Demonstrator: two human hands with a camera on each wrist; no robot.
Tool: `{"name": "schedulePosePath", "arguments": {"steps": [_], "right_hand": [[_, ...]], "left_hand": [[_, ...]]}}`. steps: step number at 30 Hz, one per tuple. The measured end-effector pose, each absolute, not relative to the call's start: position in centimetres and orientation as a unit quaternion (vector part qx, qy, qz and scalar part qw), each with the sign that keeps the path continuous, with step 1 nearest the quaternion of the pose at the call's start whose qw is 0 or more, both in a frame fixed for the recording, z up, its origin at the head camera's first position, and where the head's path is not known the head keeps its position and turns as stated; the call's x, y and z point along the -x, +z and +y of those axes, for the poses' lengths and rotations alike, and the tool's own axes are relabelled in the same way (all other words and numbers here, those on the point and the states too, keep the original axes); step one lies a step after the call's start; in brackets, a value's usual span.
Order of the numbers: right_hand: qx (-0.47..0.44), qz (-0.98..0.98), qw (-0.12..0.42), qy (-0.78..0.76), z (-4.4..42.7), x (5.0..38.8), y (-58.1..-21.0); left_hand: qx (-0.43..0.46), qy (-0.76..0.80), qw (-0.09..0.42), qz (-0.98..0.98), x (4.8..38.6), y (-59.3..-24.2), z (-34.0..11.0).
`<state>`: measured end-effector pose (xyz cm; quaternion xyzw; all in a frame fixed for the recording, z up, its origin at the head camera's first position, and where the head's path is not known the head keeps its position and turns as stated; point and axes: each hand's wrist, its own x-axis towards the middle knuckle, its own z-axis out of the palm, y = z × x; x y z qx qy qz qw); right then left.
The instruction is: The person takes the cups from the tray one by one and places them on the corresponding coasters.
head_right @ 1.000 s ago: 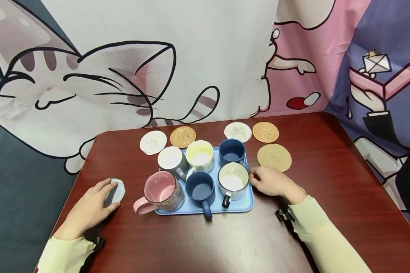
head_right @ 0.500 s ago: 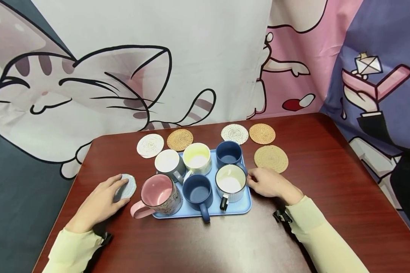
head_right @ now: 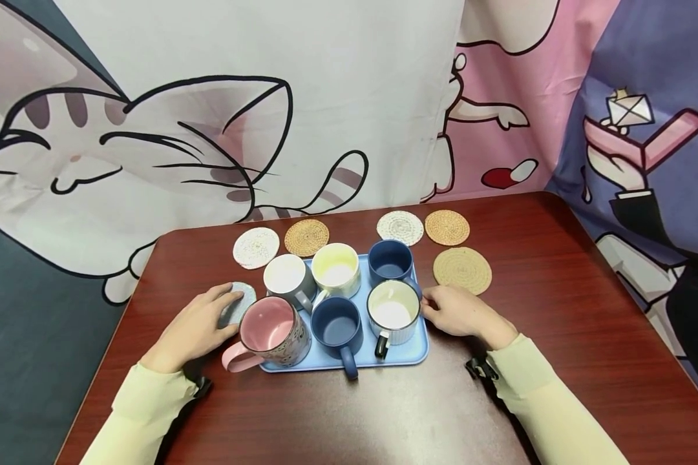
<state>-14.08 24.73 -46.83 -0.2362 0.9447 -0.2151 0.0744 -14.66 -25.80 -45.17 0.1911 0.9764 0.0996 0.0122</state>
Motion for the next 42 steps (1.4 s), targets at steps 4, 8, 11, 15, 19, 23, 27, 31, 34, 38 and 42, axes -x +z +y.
{"name": "schedulePosePath", "arguments": {"steps": [4, 8, 11, 15, 19, 23, 27, 31, 34, 38, 42], "right_hand": [[0.237, 0.944, 0.075, -0.216, 24.7, 14.0, -46.9], [0.237, 0.944, 0.074, -0.217, 24.7, 13.9, -46.9], [0.235, 0.944, 0.077, -0.217, 24.7, 13.9, -47.0], [0.244, 0.941, 0.063, -0.227, 24.7, 13.9, -47.1], [0.25, 0.938, 0.053, -0.233, 24.8, 13.8, -47.2], [0.242, 0.941, 0.067, -0.225, 24.8, 13.9, -47.0], [0.249, 0.94, 0.058, -0.227, 24.9, 13.9, -47.1], [0.269, 0.929, 0.035, -0.252, 25.4, 14.2, -47.9], [0.291, 0.92, 0.02, -0.263, 26.2, 14.7, -49.7], [0.292, 0.922, 0.018, -0.254, 26.1, 14.8, -49.6], [0.257, 0.936, 0.046, -0.236, 25.1, 14.3, -47.6]], "left_hand": [[-0.196, 0.095, 0.014, 0.976, 15.3, -45.1, -25.2], [-0.2, 0.092, 0.013, 0.975, 15.9, -45.1, -24.7], [-0.202, 0.091, 0.014, 0.975, 16.2, -45.2, -24.5], [-0.201, 0.092, 0.012, 0.975, 16.3, -45.2, -24.4], [-0.201, 0.094, 0.007, 0.975, 16.4, -45.3, -24.3], [-0.203, 0.095, 0.003, 0.975, 16.4, -45.4, -24.1], [-0.204, 0.094, -0.003, 0.974, 16.4, -45.4, -24.0], [-0.205, 0.095, -0.003, 0.974, 16.5, -45.4, -23.9], [-0.204, 0.095, -0.001, 0.974, 16.5, -45.4, -23.8], [-0.199, 0.092, 0.002, 0.976, 16.4, -45.4, -23.9], [-0.196, 0.093, 0.003, 0.976, 16.4, -45.4, -23.9]]}}
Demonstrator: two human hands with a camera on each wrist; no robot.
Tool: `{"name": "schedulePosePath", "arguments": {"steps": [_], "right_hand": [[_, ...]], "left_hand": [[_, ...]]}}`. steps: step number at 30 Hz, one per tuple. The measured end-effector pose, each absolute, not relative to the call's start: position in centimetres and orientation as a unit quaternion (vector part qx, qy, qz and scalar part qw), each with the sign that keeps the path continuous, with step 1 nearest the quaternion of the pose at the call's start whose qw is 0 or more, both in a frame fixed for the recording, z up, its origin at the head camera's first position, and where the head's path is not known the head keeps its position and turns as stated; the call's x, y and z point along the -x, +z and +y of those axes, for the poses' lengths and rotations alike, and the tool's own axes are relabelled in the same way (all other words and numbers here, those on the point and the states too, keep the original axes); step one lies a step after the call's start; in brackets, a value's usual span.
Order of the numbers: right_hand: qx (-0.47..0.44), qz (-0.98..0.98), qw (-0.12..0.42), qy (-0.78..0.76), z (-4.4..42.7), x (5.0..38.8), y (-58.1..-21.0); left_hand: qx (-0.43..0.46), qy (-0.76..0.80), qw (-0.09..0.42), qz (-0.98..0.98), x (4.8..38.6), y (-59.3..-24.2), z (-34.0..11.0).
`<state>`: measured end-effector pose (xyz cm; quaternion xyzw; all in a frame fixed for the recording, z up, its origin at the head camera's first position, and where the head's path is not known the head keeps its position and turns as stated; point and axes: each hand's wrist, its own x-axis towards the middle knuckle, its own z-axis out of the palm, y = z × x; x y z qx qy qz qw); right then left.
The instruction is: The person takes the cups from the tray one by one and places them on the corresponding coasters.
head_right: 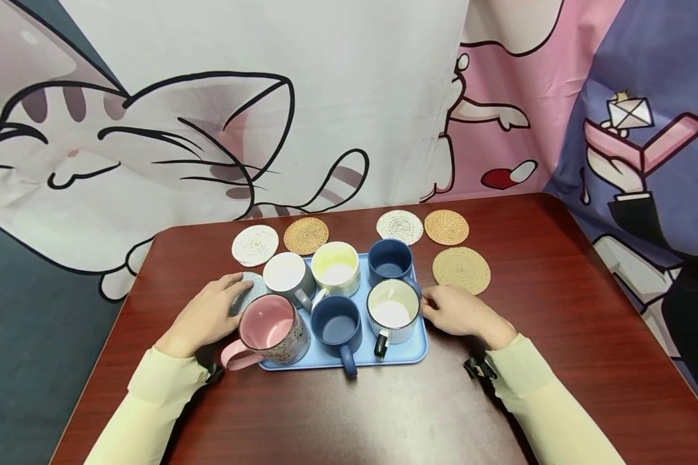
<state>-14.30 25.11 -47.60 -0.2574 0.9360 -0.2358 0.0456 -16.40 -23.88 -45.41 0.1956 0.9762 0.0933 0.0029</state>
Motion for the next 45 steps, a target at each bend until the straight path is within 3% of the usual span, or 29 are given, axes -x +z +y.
{"name": "schedulePosePath", "arguments": {"steps": [10, 19, 23, 27, 38, 45], "right_hand": [[0.228, 0.946, 0.079, -0.215, 24.5, 14.1, -46.4], [0.23, 0.945, 0.081, -0.216, 24.6, 14.0, -46.6], [0.23, 0.946, 0.082, -0.215, 24.6, 14.1, -46.5], [0.231, 0.945, 0.081, -0.217, 24.7, 14.0, -46.5], [0.25, 0.938, 0.059, -0.234, 25.2, 14.4, -47.9], [0.263, 0.933, 0.029, -0.245, 26.4, 15.3, -50.7]], "left_hand": [[-0.19, 0.088, 0.001, 0.978, 16.2, -44.6, -23.9], [-0.202, 0.149, -0.086, 0.964, 14.0, -43.5, -24.6], [-0.19, 0.205, -0.095, 0.955, 12.4, -43.3, -24.7], [-0.164, 0.272, -0.058, 0.946, 10.6, -42.9, -24.7], [-0.093, 0.527, 0.138, 0.834, 7.1, -42.6, -23.8], [-0.083, 0.585, 0.186, 0.785, 6.3, -42.5, -23.2]]}}
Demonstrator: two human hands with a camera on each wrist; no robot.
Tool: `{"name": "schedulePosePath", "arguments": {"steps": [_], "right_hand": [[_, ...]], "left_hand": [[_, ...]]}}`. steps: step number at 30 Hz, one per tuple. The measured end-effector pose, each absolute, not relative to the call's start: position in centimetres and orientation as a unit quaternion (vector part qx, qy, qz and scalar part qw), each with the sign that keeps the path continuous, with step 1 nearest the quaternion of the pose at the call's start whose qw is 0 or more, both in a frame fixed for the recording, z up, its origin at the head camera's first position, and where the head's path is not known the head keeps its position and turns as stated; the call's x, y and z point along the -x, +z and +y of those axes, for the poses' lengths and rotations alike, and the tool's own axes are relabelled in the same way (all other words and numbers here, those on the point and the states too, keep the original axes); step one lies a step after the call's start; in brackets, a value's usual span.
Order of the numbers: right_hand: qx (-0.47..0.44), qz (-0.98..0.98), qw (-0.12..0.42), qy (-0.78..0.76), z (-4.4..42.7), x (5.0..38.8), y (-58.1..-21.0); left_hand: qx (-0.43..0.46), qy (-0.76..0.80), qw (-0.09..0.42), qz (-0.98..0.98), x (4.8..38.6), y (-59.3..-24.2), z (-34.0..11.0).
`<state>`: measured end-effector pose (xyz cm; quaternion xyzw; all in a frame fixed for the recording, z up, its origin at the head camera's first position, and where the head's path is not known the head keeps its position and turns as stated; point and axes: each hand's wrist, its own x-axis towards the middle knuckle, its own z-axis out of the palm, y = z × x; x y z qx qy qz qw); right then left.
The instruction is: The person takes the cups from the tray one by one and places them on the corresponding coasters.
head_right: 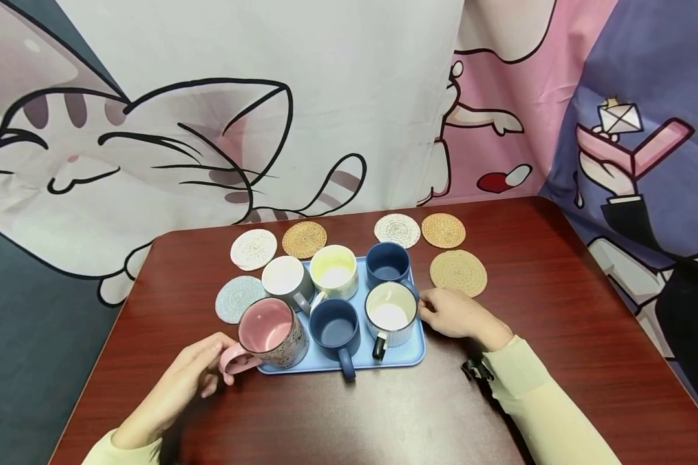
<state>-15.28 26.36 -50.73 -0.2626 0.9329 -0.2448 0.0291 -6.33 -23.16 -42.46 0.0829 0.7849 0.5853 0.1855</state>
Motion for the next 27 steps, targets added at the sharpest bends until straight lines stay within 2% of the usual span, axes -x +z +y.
{"name": "schedulePosePath", "arguments": {"steps": [6, 10, 14, 19, 23, 27], "right_hand": [[0.253, 0.938, 0.061, -0.229, 25.0, 14.2, -47.4], [0.243, 0.94, 0.073, -0.226, 24.8, 14.1, -46.9], [0.249, 0.937, 0.052, -0.237, 25.7, 14.9, -49.0], [0.251, 0.942, 0.037, -0.221, 26.9, 16.1, -52.3], [0.262, 0.939, 0.03, -0.221, 27.1, 16.2, -52.9], [0.255, 0.94, 0.034, -0.222, 27.0, 16.0, -52.6]], "left_hand": [[-0.088, 0.586, 0.2, 0.78, 5.7, -42.2, -22.3], [-0.081, 0.578, 0.191, 0.789, 5.4, -42.2, -21.7], [-0.067, 0.593, 0.182, 0.781, 5.3, -42.5, -21.2], [-0.03, 0.649, 0.199, 0.734, 5.3, -42.7, -20.6], [0.009, 0.68, 0.197, 0.707, 5.2, -42.8, -20.4], [0.006, 0.708, 0.184, 0.682, 5.3, -43.0, -20.3]]}}
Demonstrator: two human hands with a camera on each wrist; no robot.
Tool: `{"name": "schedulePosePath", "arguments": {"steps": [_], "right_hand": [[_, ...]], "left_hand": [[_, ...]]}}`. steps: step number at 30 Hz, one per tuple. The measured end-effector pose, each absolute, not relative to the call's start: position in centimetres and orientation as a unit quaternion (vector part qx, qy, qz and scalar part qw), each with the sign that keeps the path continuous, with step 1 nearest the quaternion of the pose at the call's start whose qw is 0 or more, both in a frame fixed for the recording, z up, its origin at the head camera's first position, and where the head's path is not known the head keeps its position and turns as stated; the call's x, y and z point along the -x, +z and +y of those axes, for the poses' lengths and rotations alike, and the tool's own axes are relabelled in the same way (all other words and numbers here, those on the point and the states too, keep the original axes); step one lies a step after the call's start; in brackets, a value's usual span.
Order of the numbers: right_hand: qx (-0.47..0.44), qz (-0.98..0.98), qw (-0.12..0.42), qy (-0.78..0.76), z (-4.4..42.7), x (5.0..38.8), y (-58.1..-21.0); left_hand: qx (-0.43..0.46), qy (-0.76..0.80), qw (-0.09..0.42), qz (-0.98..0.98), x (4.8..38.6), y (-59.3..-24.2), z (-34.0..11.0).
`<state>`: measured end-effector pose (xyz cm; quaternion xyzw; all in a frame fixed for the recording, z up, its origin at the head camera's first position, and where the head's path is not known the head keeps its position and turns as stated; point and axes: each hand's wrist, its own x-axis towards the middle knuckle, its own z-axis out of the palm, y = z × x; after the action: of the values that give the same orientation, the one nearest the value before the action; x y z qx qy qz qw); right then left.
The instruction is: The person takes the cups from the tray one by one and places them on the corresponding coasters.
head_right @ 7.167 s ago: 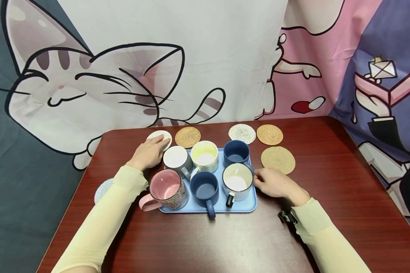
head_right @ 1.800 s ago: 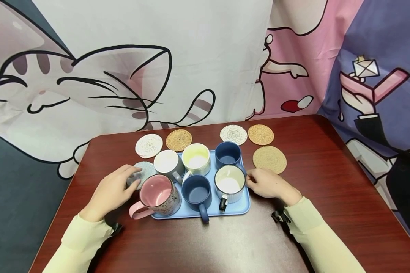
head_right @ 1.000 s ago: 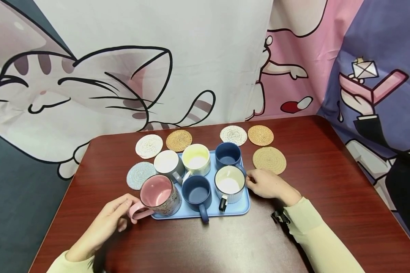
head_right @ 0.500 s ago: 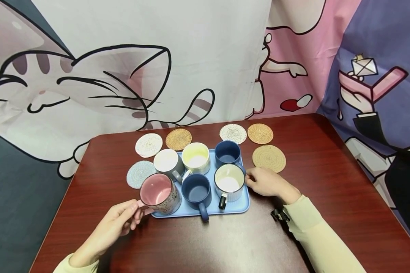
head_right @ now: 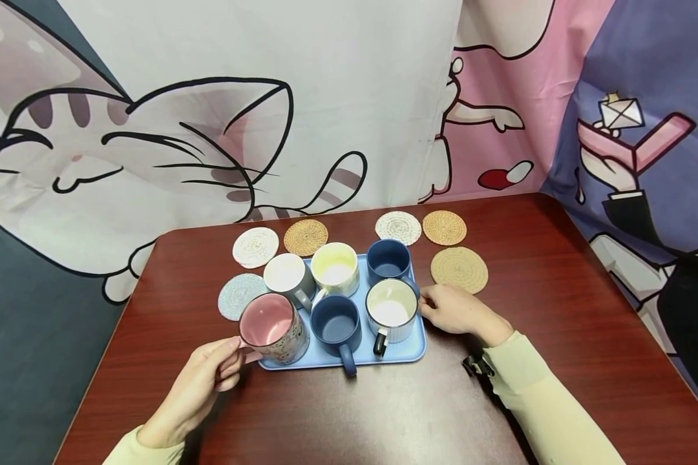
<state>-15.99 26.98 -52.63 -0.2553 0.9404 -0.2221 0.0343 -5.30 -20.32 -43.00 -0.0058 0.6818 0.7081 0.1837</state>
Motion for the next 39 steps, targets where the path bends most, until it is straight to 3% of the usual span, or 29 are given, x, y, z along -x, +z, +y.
{"name": "schedulePosePath", "arguments": {"steps": [8, 20, 32, 39], "right_hand": [[0.256, 0.939, 0.039, -0.227, 26.9, 15.9, -52.4], [0.242, 0.941, 0.076, -0.222, 24.8, 14.1, -46.8], [0.255, 0.936, 0.051, -0.235, 24.8, 14.2, -47.1], [0.244, 0.942, 0.068, -0.221, 24.7, 14.0, -46.6]], "left_hand": [[-0.02, 0.758, 0.162, 0.631, 5.5, -43.2, -20.7], [0.036, 0.723, 0.027, 0.689, 6.5, -40.9, -22.2], [0.066, 0.753, -0.03, 0.655, 9.0, -39.4, -23.8], [0.097, 0.758, -0.068, 0.642, 11.6, -39.3, -24.2]]}}
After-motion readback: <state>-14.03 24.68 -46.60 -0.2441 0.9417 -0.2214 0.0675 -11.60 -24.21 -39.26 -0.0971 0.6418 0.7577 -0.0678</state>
